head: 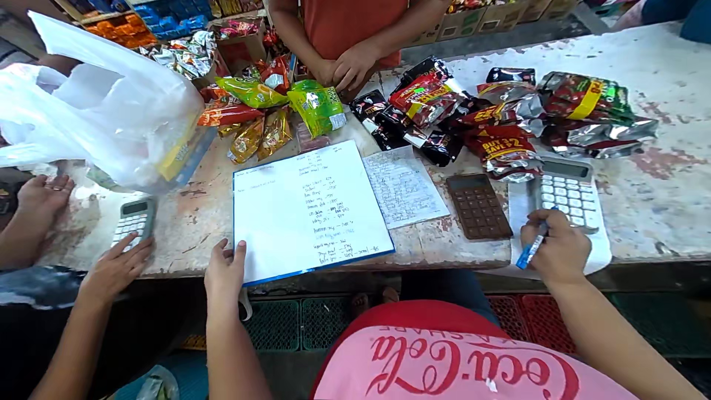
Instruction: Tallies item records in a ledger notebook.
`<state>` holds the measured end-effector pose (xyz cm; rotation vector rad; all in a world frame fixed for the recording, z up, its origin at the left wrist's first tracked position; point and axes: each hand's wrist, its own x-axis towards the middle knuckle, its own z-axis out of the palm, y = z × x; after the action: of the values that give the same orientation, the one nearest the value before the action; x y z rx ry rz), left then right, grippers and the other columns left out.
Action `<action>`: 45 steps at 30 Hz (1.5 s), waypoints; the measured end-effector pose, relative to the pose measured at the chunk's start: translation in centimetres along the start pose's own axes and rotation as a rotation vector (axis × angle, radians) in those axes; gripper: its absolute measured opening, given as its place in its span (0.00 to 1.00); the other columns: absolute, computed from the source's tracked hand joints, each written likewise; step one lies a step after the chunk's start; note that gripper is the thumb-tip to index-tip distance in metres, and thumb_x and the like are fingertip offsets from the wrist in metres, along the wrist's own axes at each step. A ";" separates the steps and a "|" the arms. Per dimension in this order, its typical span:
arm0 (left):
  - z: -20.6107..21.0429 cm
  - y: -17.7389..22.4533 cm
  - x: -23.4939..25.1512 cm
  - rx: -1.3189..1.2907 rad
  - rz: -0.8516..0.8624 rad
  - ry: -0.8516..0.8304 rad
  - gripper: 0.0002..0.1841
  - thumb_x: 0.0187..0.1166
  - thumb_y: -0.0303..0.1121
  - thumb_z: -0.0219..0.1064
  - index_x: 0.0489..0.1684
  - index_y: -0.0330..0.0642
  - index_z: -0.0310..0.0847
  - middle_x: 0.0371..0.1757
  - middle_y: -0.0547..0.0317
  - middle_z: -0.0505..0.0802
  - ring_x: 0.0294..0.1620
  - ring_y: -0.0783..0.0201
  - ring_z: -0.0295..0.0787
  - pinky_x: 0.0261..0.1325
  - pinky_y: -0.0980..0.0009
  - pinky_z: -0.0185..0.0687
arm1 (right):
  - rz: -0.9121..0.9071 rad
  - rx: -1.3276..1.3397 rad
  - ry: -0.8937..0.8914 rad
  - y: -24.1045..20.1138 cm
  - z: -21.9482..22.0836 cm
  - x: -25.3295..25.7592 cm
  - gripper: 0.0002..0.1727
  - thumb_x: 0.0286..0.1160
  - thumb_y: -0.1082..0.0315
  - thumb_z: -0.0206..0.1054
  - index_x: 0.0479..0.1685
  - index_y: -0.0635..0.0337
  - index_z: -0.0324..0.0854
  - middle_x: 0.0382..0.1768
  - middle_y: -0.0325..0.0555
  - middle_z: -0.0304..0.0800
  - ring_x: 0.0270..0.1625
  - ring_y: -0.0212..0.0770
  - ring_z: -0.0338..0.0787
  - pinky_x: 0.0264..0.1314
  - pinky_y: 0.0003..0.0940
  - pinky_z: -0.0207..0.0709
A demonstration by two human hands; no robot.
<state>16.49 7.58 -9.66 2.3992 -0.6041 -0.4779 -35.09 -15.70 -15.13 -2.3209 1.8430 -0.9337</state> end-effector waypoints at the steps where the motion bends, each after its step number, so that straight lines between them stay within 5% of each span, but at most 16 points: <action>1: 0.1 0.0 0.1 -0.046 -0.015 0.000 0.30 0.88 0.48 0.60 0.80 0.35 0.71 0.57 0.38 0.91 0.55 0.47 0.89 0.62 0.45 0.79 | 0.000 0.001 -0.001 0.0 0.0 0.0 0.17 0.75 0.70 0.54 0.47 0.75 0.84 0.34 0.72 0.88 0.35 0.73 0.88 0.37 0.67 0.74; 5: 0.8 -0.3 0.7 -0.137 -0.015 0.002 0.24 0.87 0.48 0.62 0.67 0.36 0.79 0.44 0.48 0.93 0.42 0.61 0.91 0.52 0.55 0.84 | 0.001 -0.002 -0.003 -0.2 0.0 0.1 0.17 0.75 0.70 0.54 0.47 0.74 0.84 0.34 0.73 0.88 0.35 0.73 0.88 0.37 0.67 0.74; 11: 1.5 -0.3 0.4 0.116 0.019 0.055 0.28 0.85 0.53 0.63 0.67 0.36 0.81 0.48 0.38 0.94 0.50 0.41 0.92 0.58 0.36 0.80 | 0.002 0.015 -0.037 0.2 -0.1 0.1 0.18 0.75 0.70 0.54 0.50 0.76 0.83 0.37 0.74 0.88 0.37 0.75 0.88 0.39 0.71 0.74; 23: 0.8 -2.1 -0.9 0.104 0.029 0.026 0.23 0.85 0.50 0.65 0.64 0.41 0.86 0.47 0.42 0.95 0.49 0.46 0.93 0.58 0.38 0.80 | -0.046 0.000 0.002 0.2 0.0 0.0 0.17 0.75 0.70 0.53 0.47 0.76 0.83 0.33 0.73 0.88 0.33 0.72 0.88 0.34 0.66 0.73; 35: 0.1 -3.6 -1.6 0.074 0.036 0.011 0.22 0.83 0.50 0.66 0.62 0.41 0.87 0.45 0.45 0.96 0.45 0.51 0.94 0.56 0.42 0.83 | -0.004 -0.004 -0.028 -0.2 -0.2 0.1 0.16 0.76 0.72 0.54 0.49 0.76 0.83 0.36 0.75 0.88 0.36 0.73 0.88 0.39 0.67 0.74; 40: -0.3 -3.4 -1.4 0.179 0.073 0.054 0.25 0.82 0.52 0.67 0.61 0.39 0.87 0.44 0.41 0.95 0.46 0.44 0.92 0.55 0.37 0.80 | -0.002 -0.009 -0.054 -0.2 -0.3 0.2 0.17 0.77 0.71 0.54 0.50 0.77 0.83 0.37 0.76 0.88 0.38 0.74 0.88 0.41 0.69 0.74; 42: 0.1 -3.3 -1.2 0.227 0.128 0.137 0.25 0.81 0.51 0.69 0.61 0.35 0.87 0.55 0.33 0.90 0.56 0.36 0.87 0.61 0.35 0.77 | 0.003 -0.007 -0.065 -0.1 -0.4 0.1 0.18 0.77 0.70 0.54 0.52 0.77 0.83 0.39 0.77 0.88 0.39 0.75 0.88 0.43 0.71 0.74; 45: 1.1 -2.4 -1.1 0.313 0.160 0.210 0.34 0.79 0.51 0.69 0.76 0.34 0.77 0.75 0.26 0.78 0.75 0.24 0.72 0.71 0.28 0.65 | -0.001 -0.006 -0.056 -0.1 -0.2 0.1 0.18 0.77 0.70 0.54 0.52 0.77 0.82 0.37 0.76 0.87 0.37 0.74 0.88 0.41 0.69 0.73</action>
<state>15.76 9.38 -11.82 2.6203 -0.8169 -0.0635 -35.13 -15.66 -14.89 -2.3268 1.8267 -0.8555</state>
